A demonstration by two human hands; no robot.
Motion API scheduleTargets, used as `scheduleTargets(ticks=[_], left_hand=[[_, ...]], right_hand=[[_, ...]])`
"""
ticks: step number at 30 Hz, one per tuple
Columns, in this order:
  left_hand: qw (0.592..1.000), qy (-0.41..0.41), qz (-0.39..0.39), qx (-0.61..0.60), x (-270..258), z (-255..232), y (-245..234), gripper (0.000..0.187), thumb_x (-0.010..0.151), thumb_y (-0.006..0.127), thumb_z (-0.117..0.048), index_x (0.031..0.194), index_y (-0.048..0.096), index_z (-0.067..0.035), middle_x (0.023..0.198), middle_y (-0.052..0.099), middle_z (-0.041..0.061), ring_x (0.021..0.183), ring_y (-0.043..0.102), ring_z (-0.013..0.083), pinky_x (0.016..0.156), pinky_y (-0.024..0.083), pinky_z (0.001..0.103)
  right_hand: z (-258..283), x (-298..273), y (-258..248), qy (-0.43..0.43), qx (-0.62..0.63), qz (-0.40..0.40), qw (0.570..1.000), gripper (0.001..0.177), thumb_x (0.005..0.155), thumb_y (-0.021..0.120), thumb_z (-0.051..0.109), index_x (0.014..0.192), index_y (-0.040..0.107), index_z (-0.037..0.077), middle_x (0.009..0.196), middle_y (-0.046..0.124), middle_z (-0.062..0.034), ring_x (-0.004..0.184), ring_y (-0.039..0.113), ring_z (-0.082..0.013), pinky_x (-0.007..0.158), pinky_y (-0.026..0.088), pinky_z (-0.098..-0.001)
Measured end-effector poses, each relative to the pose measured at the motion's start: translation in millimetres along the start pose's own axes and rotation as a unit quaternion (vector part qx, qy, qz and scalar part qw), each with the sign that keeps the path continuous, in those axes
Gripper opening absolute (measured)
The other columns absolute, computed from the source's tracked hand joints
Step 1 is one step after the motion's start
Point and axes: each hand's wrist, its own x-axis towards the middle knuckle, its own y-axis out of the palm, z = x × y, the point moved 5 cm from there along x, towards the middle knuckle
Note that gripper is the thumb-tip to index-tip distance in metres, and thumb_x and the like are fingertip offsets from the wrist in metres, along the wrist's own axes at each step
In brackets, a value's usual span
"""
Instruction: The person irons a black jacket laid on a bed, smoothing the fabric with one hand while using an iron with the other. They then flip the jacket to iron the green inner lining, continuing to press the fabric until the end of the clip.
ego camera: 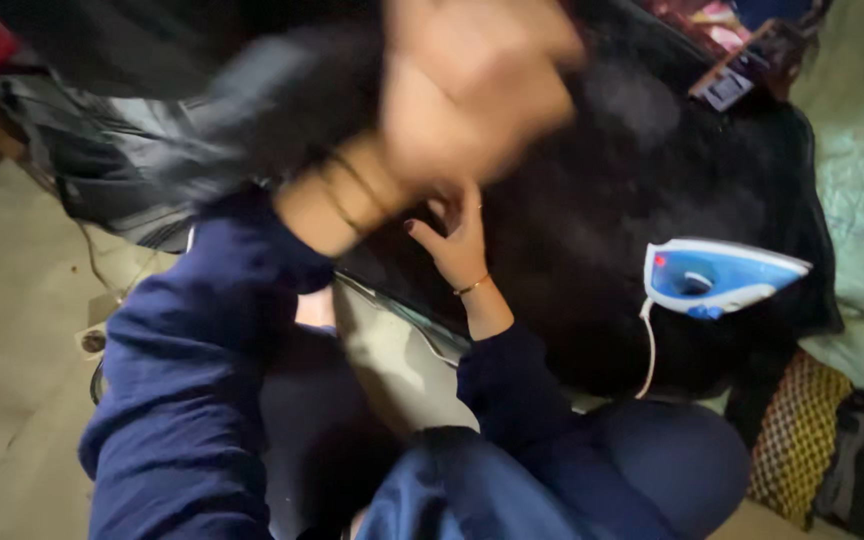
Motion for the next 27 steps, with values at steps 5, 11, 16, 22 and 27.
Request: scheduleTargets(ticks=[5, 11, 16, 22, 27], left_hand=[[0.953, 0.060, 0.253, -0.154, -59, -116, 109, 0.027, 0.087, 0.075, -0.019, 0.113, 0.068, -0.012, 0.142, 0.060, 0.008, 0.124, 0.057, 0.0369, 0.099, 0.049, 0.042], [0.920, -0.001, 0.316, -0.233, -117, -113, 127, 0.037, 0.082, 0.070, -0.017, 0.118, 0.069, -0.010, 0.144, 0.054, 0.011, 0.135, 0.052, 0.0331, 0.111, 0.045, 0.046], [0.927, -0.001, 0.359, -0.107, -138, -87, 104, 0.053, 0.084, 0.077, -0.026, 0.134, 0.063, -0.015, 0.157, 0.045, 0.010, 0.148, 0.041, 0.0317, 0.122, 0.032, 0.052], [0.907, -0.128, 0.401, -0.006, -189, -42, 78, 0.103, 0.068, 0.086, -0.049, 0.153, 0.048, -0.008, 0.164, 0.034, 0.017, 0.154, 0.026, 0.0379, 0.121, 0.019, 0.068], [0.845, -0.145, 0.498, 0.130, -248, -9, 40, 0.115, 0.061, 0.087, -0.060, 0.157, 0.041, -0.015, 0.167, 0.031, 0.018, 0.155, 0.021, 0.0385, 0.110, 0.017, 0.079]], right_hand=[[-5, -9, -55, 0.039, 0.140, -0.122, 0.982, 0.052, 0.093, 0.069, 0.031, 0.137, 0.053, 0.009, 0.138, 0.055, -0.0127, 0.127, 0.056, -0.0312, 0.105, 0.049, -0.0451], [-33, -29, -123, 0.082, 0.281, -0.248, 0.923, 0.037, 0.098, 0.062, 0.029, 0.129, 0.058, 0.008, 0.129, 0.062, -0.0130, 0.118, 0.061, -0.0293, 0.101, 0.053, -0.0444], [-77, -36, -164, 0.126, 0.355, -0.303, 0.875, 0.029, 0.103, 0.056, 0.027, 0.123, 0.063, 0.007, 0.121, 0.068, -0.0133, 0.110, 0.066, -0.0277, 0.097, 0.056, -0.0438], [-88, -46, -223, 0.095, 0.547, -0.229, 0.800, 0.041, 0.108, 0.049, 0.038, 0.130, 0.062, 0.006, 0.132, 0.065, -0.0135, 0.122, 0.061, -0.0300, 0.111, 0.050, -0.0471], [-29, -79, -330, 0.074, 0.601, -0.236, 0.760, 0.041, 0.108, 0.047, 0.033, 0.134, 0.060, 0.004, 0.137, 0.063, -0.0145, 0.126, 0.060, -0.0309, 0.116, 0.048, -0.0478]])
